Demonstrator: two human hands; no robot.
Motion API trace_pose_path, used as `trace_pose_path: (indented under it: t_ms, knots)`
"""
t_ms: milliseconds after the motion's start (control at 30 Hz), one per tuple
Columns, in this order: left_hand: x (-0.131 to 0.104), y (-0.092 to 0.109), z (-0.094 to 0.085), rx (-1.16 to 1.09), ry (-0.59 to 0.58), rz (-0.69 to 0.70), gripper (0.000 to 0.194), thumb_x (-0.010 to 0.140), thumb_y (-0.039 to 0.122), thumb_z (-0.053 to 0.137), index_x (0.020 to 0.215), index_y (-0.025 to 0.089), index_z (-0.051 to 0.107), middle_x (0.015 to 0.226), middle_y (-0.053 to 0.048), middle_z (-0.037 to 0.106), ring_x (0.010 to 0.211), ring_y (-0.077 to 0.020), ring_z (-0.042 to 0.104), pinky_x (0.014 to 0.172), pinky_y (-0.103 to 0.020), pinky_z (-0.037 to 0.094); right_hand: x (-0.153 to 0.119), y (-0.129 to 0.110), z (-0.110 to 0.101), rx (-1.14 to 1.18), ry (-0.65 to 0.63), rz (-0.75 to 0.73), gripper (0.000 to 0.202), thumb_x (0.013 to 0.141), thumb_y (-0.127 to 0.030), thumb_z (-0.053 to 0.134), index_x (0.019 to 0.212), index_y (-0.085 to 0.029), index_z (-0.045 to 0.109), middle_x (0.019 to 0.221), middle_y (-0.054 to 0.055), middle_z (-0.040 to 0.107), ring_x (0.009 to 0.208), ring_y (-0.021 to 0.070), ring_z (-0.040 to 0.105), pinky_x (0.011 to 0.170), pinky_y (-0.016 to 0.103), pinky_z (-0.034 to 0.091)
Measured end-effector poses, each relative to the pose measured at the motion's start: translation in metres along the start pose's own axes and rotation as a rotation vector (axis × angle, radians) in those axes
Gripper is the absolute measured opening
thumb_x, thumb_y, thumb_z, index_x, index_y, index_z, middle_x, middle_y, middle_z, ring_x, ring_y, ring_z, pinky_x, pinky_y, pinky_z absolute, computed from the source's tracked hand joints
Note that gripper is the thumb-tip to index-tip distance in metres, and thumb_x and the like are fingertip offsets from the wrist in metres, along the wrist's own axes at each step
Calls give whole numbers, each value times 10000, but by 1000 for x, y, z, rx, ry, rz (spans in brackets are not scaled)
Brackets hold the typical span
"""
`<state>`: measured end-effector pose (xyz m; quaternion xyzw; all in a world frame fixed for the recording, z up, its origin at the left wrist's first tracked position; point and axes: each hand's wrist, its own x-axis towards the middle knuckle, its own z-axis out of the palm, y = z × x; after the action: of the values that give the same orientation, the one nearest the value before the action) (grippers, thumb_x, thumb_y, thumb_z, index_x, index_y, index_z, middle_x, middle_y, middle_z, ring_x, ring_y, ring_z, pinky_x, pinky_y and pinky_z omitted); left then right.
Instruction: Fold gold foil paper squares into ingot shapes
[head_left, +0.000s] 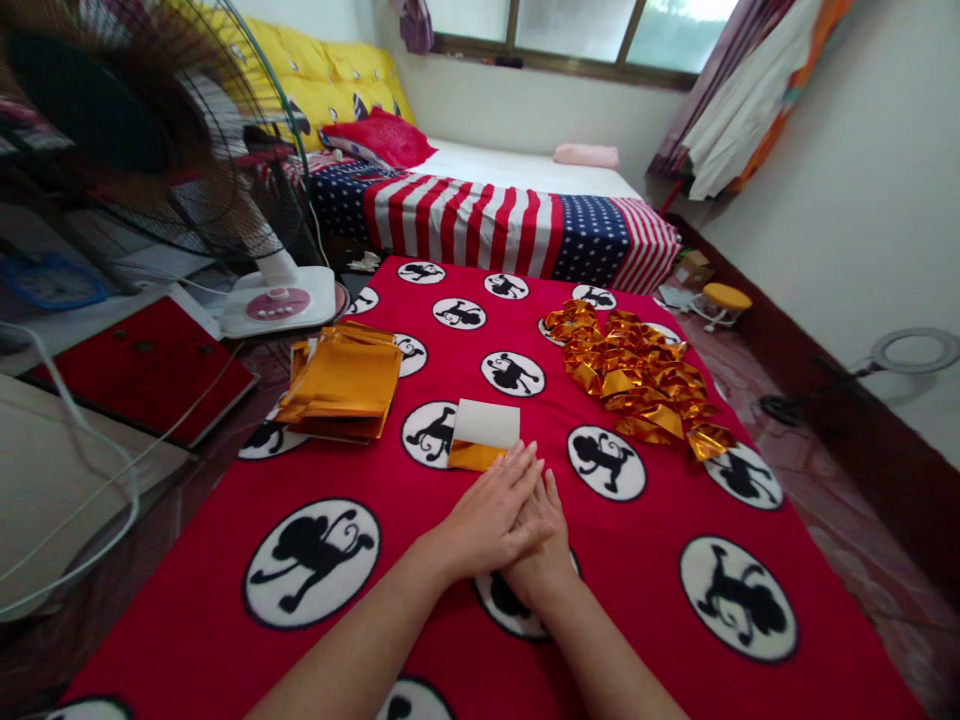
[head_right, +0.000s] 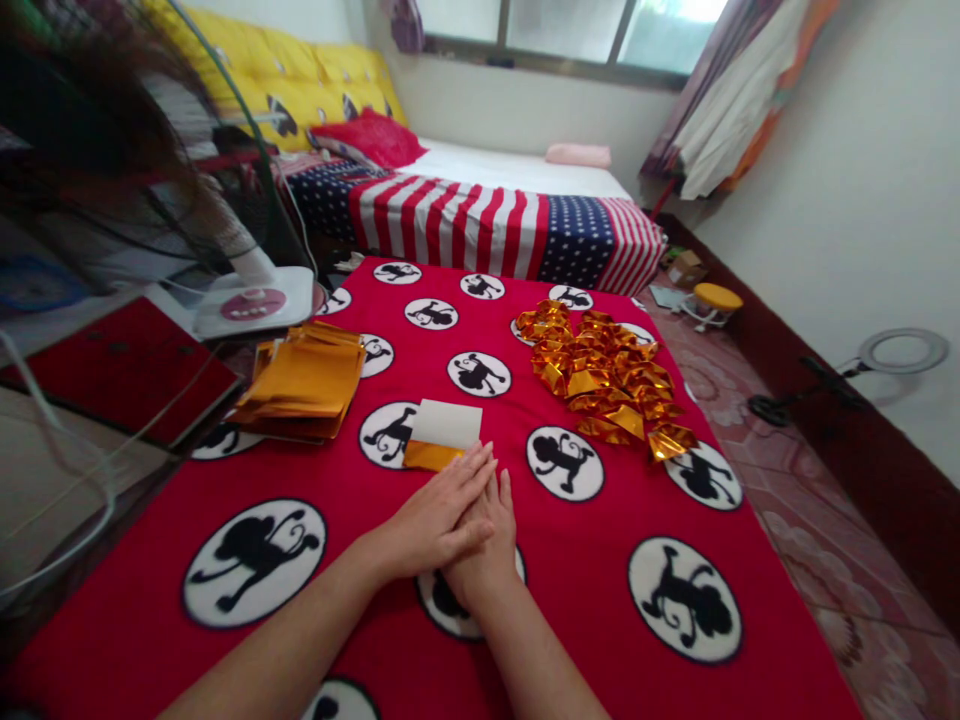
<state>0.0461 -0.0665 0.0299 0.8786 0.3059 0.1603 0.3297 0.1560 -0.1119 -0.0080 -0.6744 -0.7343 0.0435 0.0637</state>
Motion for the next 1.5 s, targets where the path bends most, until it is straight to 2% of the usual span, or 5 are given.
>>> trace_pose_path:
  t_ms: [233, 733, 967, 1333, 1500]
  knots:
    - [-12, -26, -4, 93, -4, -75, 734, 955, 568, 327, 1552, 185, 140, 1617, -106, 136, 1500, -208, 114, 1223, -427, 153, -4, 1, -2, -11, 72, -14, 777, 827, -314, 482, 1531, -86, 243, 1606, 108, 183, 1497, 262, 84, 1199, 484, 126]
    - [-33, -58, -22, 326, 102, -274, 729, 951, 580, 316, 1523, 132, 255, 1606, -144, 182, 1495, -238, 157, 1204, -453, 168, -3, 1, -5, 25, 56, 7, 788, 920, -584, 407, 1511, -75, 295, 1607, 133, 137, 1498, 259, 86, 1192, 486, 113]
    - [-35, -64, -30, 371, 116, -359, 726, 954, 552, 335, 1520, 105, 257, 1602, -144, 183, 1491, -259, 168, 1196, -487, 193, -3, 1, -5, 50, 70, 2, 794, 917, -578, 425, 1513, -71, 287, 1606, 131, 126, 1495, 263, 106, 1191, 485, 108]
    - [-36, -65, -26, 387, 187, -327, 803, 852, 509, 566, 1510, 137, 294, 1597, -133, 220, 1479, -284, 213, 1192, -493, 208, 8, 16, -11, 250, 236, -3, 508, 884, -401, 574, 1334, -167, 538, 1449, 125, 496, 1349, 279, 424, 1118, 462, 300]
    - [-35, -64, -24, 351, 272, -333, 841, 792, 491, 643, 1493, 147, 329, 1569, -129, 314, 1453, -292, 283, 1190, -476, 230, 18, 19, -10, 339, 333, 72, 675, 784, -380, 689, 1379, -151, 465, 1331, 149, 572, 1220, 305, 505, 1014, 463, 391]
